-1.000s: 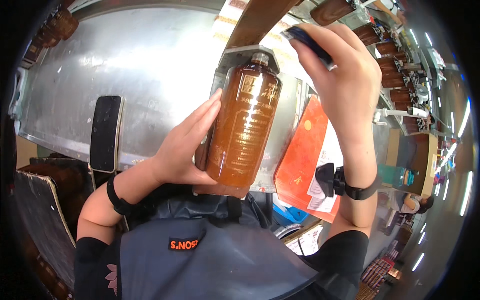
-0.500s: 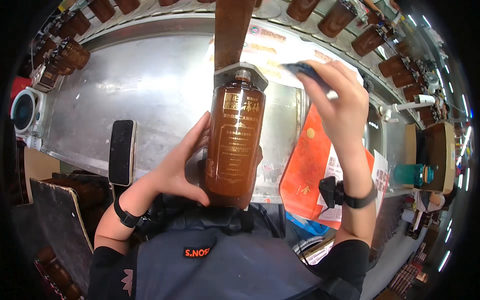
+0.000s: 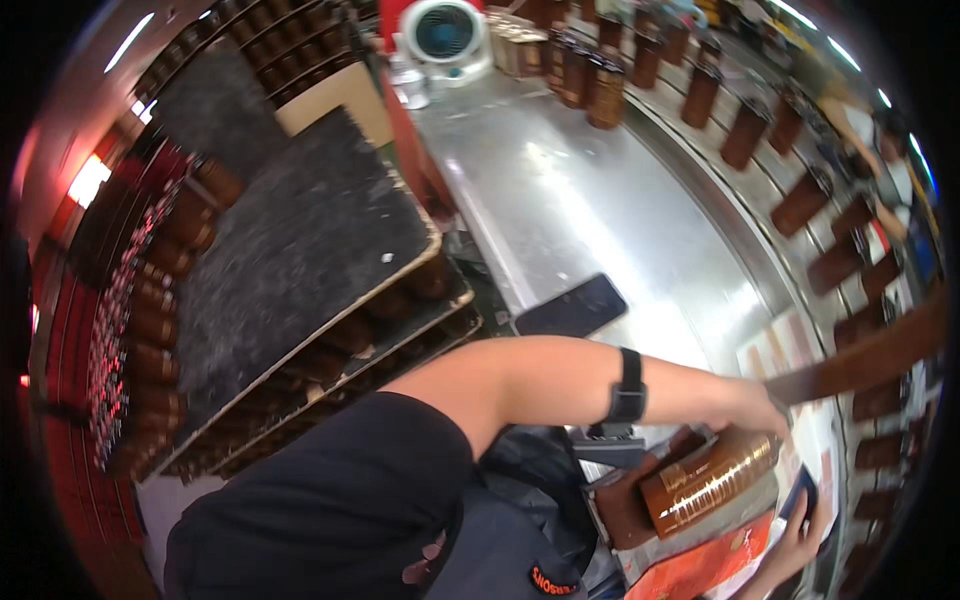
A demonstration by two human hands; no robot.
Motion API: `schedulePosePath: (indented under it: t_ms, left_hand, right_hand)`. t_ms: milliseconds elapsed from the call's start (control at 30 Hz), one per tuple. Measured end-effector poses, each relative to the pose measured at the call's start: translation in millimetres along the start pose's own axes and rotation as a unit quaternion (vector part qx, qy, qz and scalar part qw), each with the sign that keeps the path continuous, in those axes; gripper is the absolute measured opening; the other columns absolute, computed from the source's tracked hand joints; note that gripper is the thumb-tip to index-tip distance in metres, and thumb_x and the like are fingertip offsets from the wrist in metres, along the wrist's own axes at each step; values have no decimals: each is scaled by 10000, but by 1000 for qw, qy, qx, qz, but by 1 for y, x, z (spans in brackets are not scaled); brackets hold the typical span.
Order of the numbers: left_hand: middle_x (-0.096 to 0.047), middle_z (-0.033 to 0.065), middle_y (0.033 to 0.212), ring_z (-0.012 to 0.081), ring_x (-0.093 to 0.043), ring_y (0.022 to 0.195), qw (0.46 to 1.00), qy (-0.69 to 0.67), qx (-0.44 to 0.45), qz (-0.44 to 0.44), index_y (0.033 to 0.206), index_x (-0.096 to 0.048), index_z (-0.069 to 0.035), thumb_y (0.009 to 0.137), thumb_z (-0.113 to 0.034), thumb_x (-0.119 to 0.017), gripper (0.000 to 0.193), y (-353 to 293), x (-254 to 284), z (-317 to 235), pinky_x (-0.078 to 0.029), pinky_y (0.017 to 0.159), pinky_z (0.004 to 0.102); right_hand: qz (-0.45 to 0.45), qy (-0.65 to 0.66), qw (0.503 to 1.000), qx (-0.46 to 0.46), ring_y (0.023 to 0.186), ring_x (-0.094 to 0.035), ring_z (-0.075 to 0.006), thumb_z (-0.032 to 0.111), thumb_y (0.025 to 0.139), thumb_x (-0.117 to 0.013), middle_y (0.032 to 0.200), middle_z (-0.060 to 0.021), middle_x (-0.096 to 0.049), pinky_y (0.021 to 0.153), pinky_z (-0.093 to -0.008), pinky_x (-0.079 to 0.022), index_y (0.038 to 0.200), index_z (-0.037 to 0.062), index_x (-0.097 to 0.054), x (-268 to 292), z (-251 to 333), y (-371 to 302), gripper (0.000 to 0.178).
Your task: Applying decorative labels and security seals to ceramic bottles on an assembly line.
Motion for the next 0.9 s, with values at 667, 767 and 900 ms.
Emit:
schedulePosePath:
  t_ms: [667, 767, 900]
  left_hand:
    - [-680, 45, 1098, 116, -587, 1046, 720, 337, -349, -497, 1094, -699, -35, 942, -287, -611, 307, -509, 313, -130, -439, 942, 273]
    - [-681, 45, 1086, 119, -596, 1015, 633, 319, -330, -624, 1108, -686, -30, 926, -298, -637, 328, -586, 373, -102, -447, 922, 273]
    - [-690, 66, 1050, 143, -609, 987, 519, 358, -265, -729, 1108, -683, -51, 897, -303, -666, 329, -686, 459, -74, -472, 869, 285]
  right_hand:
    - [-65, 199, 975, 76, 774, -611, -183, 51, 845, -717, 893, -139, -696, 742, -311, -518, 993, -91, -679, 46, 119, -63, 209]
    - [-35, 136, 989, 36, 808, -610, -186, 61, 851, -713, 934, -141, -692, 742, -310, -510, 1026, -76, -677, 38, 135, -58, 224]
    - [5, 107, 990, 87, 832, -616, -186, 57, 858, -703, 991, -132, -692, 761, -318, -512, 1047, -58, -679, 20, 173, -47, 222]
Point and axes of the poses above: each hand's wrist, its own y-axis towards the middle knuckle, its own x-axis out of the back of the hand, z = x × y, the point moved 3 cm from there along y, towards the middle knuckle
